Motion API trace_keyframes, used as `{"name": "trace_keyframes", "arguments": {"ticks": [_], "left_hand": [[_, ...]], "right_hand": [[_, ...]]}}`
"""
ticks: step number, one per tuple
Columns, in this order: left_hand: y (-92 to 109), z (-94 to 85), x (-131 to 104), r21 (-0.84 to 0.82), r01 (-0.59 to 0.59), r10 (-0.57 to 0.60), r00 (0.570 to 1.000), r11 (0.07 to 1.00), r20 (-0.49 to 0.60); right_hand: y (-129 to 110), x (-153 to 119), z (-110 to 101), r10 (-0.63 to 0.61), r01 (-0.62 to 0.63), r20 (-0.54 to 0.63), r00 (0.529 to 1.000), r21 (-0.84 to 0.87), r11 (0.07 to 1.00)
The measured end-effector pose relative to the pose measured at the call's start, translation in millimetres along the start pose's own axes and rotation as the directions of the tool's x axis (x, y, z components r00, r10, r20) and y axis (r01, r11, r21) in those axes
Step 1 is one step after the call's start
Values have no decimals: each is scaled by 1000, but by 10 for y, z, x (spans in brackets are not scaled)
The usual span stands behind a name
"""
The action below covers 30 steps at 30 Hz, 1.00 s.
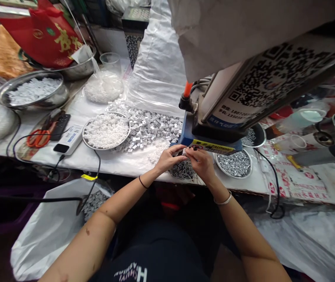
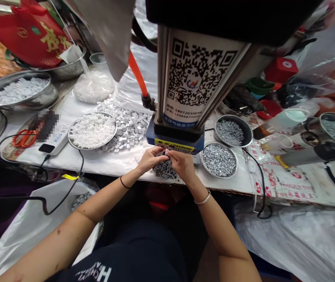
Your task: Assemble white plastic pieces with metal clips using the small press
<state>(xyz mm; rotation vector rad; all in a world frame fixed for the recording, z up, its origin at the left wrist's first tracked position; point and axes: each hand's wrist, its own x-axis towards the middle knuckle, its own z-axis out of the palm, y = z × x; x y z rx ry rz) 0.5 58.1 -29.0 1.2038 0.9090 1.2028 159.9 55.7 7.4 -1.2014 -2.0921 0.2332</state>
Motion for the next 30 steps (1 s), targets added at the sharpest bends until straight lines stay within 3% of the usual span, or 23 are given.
{"name": "trace_keyframes", "arguments": {"ticks": [5, 11, 16, 20, 22, 25, 28, 30], "left_hand": [[59, -82, 126, 136, -10, -4, 994, 991, 106], [62, -135, 197, 287, -46, 10, 992, 957, 124], [95, -146, 222, 282, -73, 28, 987, 957, 160], [179, -174, 252, 307, -85, 20, 978, 948, 209], [172, -185, 268, 263, -20, -36, 978, 964, 203], [61, -180, 280, 10, 164, -163, 971, 986, 174], [-87, -158, 266, -246, 281, -244, 955, 928, 169], [-143, -144, 245, -303, 288, -249, 955, 909, 160]], "right_hand": [[7, -27, -47, -141, 145, 71, 987, -65, 987], [281, -377, -89, 67, -62, 10, 998, -251, 966], [638, -814, 34, 99, -12, 170, 980, -450, 893], [696, -807, 13, 89, -3, 188, 978, -414, 910], [685, -721, -82, 91, -30, 159, 983, -350, 936], [721, -636, -291, 145, -124, 24, 989, -384, 915], [888, -661, -478, 270, -280, -103, 957, -561, 779], [1033, -710, -541, 357, -354, -122, 926, -608, 711]]}}
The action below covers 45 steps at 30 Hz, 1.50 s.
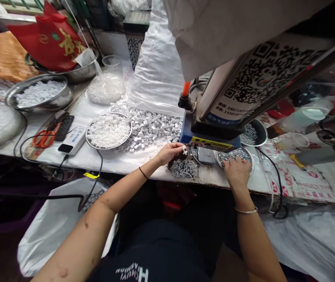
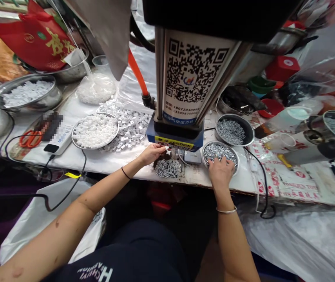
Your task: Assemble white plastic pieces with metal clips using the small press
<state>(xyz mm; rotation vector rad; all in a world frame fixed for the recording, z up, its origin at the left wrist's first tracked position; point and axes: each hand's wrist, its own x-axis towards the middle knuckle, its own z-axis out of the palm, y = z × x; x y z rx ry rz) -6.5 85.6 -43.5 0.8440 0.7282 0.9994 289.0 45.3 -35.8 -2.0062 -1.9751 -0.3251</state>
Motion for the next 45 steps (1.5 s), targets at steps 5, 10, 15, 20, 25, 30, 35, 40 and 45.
{"name": "trace_keyframes", "arguments": {"ticks": [5, 10, 15, 20, 25, 30, 35, 40, 45], "left_hand": [[27, 39, -41, 198, -79, 80, 997, 977, 1], [113, 114, -63, 359, -82, 93, 996, 930, -13], [126, 170, -69, 351, -87, 89, 996, 932, 10], [61, 185, -215, 321, -163, 219, 965, 933, -146], [12, 164, -507, 766, -8, 324, 909, 643, -263], [9, 216, -565, 872, 39, 309, 927, 488, -214], [41, 283, -603, 820, -128, 380, 918, 559, -116], [78, 344, -710, 283, 19, 48, 972, 959, -231], [119, 409, -775, -27, 164, -167, 972, 986, -168]], "right_hand": [[138, 23, 111, 123, -129, 80, 989, 73, 989], [88, 46, 74, 79, -79, 15, 997, 38, 996], [111, 23, 33, 140, -136, -110, 984, 35, 990], [76, -42, -70, 262, -217, -117, 958, 303, 928], [-56, -171, -146, 199, -153, -63, 978, 429, 890], [-295, -277, -226, 119, -90, -29, 992, 480, 872], [-675, -371, -404, 162, -234, 170, 972, 755, 612], [-1211, -432, -539, 124, -296, 272, 954, 919, 259], [-1496, -400, -521, 55, -198, 191, 980, 917, 347]]}}
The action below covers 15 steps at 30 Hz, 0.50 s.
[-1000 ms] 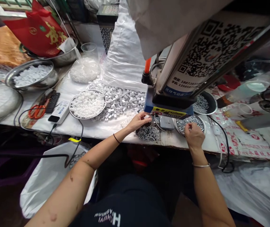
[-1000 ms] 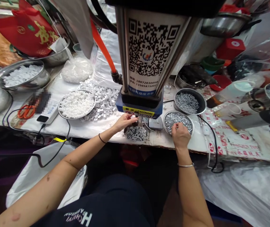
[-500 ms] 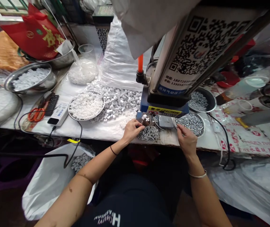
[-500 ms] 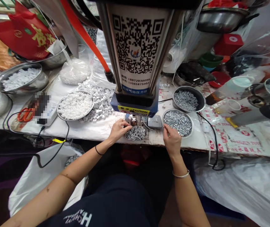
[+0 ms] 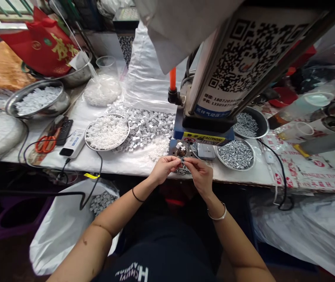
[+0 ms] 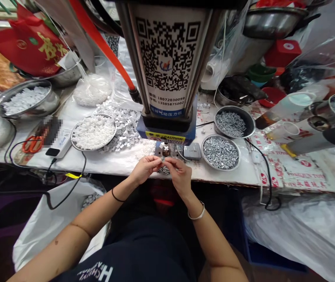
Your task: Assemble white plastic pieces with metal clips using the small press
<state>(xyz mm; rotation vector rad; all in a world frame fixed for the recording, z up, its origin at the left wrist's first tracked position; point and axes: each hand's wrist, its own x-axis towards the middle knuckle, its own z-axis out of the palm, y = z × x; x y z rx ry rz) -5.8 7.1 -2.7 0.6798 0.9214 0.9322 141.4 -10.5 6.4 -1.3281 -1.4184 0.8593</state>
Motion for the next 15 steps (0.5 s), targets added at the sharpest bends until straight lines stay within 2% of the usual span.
{"name": "trace_keyframes", "arguments": {"ticks": [4, 9, 15], "left_hand": [[28, 1, -32, -65, 11, -11, 1000, 998, 3], [49, 1, -33, -58, -39, 41, 999, 998, 28], [38, -19, -60, 46, -85, 83, 996, 995, 39]], "right_hand": [[-24, 49, -20, -93, 101, 70, 993, -136, 986], [-72, 102, -107, -185, 211, 124, 975, -254, 944], [-101, 146, -91, -301, 380, 285, 910, -282, 881]]}}
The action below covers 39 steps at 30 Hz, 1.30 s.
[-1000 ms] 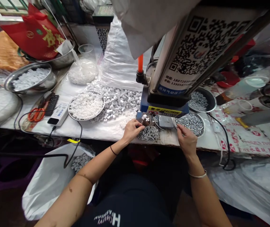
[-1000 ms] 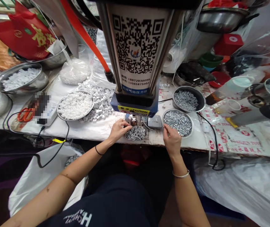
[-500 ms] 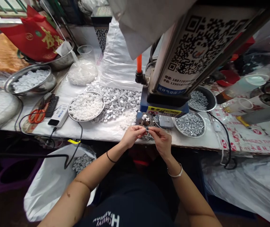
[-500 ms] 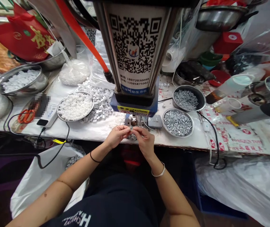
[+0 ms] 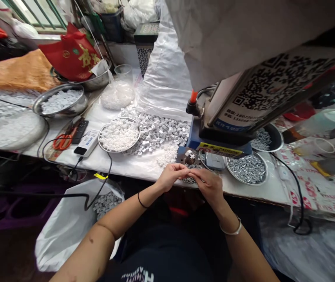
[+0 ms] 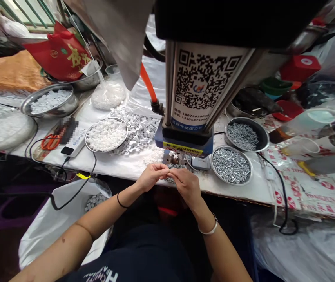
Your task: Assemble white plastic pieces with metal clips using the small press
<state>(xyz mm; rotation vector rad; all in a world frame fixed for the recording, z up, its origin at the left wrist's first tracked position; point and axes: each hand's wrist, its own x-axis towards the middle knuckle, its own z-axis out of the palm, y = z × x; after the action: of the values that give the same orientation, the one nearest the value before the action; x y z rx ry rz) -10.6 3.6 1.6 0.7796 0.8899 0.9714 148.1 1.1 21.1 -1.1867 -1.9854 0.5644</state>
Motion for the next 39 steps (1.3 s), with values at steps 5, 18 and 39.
{"name": "trace_keyframes", "arguments": {"ticks": [5, 18, 39], "left_hand": [[154, -307, 307, 420, -155, 175, 985, 894, -7], [260, -518, 1192, 910, 115, 390, 877, 397, -281], [-96, -252, 62, 501, -398, 450, 893, 769, 18]], "right_hand": [[5, -53, 65, 118, -113, -87, 989, 52, 992], [82, -419, 200, 499, -433, -24, 866, 462, 774], [-91, -39, 135, 166, -147, -160, 973, 126, 981]]}}
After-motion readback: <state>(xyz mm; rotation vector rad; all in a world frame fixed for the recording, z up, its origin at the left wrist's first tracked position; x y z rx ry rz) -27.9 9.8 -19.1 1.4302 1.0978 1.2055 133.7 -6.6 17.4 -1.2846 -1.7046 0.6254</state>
